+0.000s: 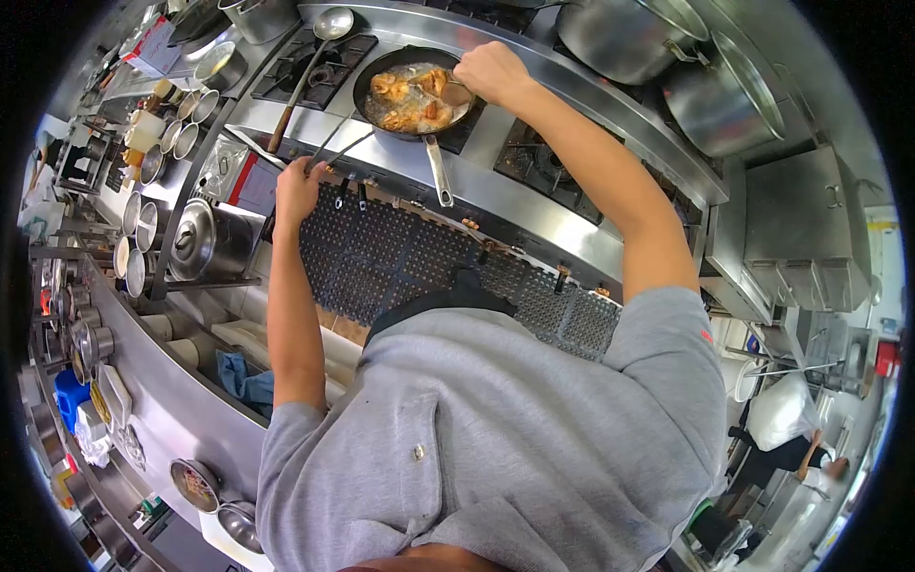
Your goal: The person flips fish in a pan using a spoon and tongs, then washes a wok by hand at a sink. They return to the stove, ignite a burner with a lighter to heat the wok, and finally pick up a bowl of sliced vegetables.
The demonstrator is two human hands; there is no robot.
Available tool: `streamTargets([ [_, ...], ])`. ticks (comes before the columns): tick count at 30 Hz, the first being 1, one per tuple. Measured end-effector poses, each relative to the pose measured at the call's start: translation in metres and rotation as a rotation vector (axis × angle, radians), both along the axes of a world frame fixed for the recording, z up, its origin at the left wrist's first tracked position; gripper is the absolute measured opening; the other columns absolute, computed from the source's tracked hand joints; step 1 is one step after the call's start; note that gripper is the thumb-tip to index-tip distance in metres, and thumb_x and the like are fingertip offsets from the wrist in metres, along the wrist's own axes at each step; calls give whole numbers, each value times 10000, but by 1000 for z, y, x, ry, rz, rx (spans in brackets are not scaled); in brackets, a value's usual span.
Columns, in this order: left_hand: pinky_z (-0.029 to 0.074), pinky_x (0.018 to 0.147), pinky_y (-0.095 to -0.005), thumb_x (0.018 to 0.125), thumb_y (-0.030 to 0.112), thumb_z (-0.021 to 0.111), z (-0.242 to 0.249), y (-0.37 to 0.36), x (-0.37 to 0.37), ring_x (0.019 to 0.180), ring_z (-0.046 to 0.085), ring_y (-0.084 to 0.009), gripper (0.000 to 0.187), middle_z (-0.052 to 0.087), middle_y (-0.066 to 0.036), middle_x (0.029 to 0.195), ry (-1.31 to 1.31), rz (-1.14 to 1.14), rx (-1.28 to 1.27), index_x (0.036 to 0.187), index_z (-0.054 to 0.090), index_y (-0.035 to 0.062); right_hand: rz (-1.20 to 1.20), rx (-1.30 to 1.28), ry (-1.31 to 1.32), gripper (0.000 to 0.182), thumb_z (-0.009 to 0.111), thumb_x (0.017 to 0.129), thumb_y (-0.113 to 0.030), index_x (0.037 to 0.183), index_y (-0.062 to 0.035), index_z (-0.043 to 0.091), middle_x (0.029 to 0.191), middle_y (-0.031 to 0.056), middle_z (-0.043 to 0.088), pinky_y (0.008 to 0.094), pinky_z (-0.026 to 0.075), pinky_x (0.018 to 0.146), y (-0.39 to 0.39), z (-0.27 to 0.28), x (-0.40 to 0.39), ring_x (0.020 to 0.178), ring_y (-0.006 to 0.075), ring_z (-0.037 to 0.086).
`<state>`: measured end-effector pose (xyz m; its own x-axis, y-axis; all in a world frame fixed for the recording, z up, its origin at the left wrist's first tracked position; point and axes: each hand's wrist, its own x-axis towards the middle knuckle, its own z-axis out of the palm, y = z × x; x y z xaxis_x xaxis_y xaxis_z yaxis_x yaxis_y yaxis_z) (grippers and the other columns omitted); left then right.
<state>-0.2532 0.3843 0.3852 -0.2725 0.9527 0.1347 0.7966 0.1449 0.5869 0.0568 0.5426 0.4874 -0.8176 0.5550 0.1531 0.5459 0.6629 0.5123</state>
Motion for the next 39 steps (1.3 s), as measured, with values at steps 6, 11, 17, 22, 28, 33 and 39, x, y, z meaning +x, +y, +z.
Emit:
streamTargets([
  [6, 462, 758, -415, 846, 294, 603, -14, -15, -5, 888, 608, -369, 370, 629, -227, 915, -89, 0, 52, 1021, 616, -32, -60, 77, 159, 53, 598, 688, -100, 690, -80, 647, 715, 100, 647, 370, 519, 561, -18, -7, 15, 672, 274, 655],
  [11, 450, 756, -441, 861, 254, 581, -21, -34, 0, 865, 585, -397, 330, 607, -235, 905, -77, -10, 128, 1017, 599, -37, -380, 24, 366, 85, 626, 738, -144, 771, -67, 609, 835, 128, 610, 409, 518, 558, -67, -40, 54, 693, 310, 647],
  [17, 448, 756, -453, 853, 207, 587, -43, -41, 21, 873, 574, -406, 253, 599, -238, 911, -210, 12, 232, 973, 601, -15, -783, -259, 608, 287, 535, 876, -329, 977, -60, 522, 815, 214, 640, 515, 474, 626, -133, -100, 92, 732, 402, 625],
  [22, 482, 714, -366, 875, 228, 586, -55, -41, 46, 802, 632, -310, 289, 638, -204, 874, -385, 95, 228, 996, 614, -33, -751, -793, 1222, 334, 592, 866, -344, 805, -16, 597, 618, 81, 579, 338, 433, 514, -102, -184, 143, 535, 202, 549],
  [28, 401, 537, -246, 922, 291, 534, -63, -126, 56, 596, 473, -73, 313, 525, 10, 658, -905, 477, 213, 986, 620, -3, -720, -1534, 1547, 256, 565, 901, -310, 776, -88, 543, 522, -55, 365, 192, 215, 320, -117, -140, 63, 384, 23, 301],
  [33, 303, 460, -209, 925, 274, 540, -34, -295, 107, 529, 367, -33, 263, 436, 58, 625, -1141, 1002, 502, 988, 620, 32, -405, -1775, 1228, 226, 535, 925, -257, 764, -100, 519, 536, -62, 370, 189, 224, 326, -109, -139, -9, 383, 20, 304],
  [39, 264, 425, -198, 883, 235, 618, -13, -493, 231, 472, 362, -28, 209, 424, 68, 549, -626, 1901, 1007, 776, 632, 56, -98, -1865, 817, 254, 565, 912, -280, 716, -128, 514, 517, -72, 400, 169, 212, 339, -100, -156, -83, 386, 6, 329],
])
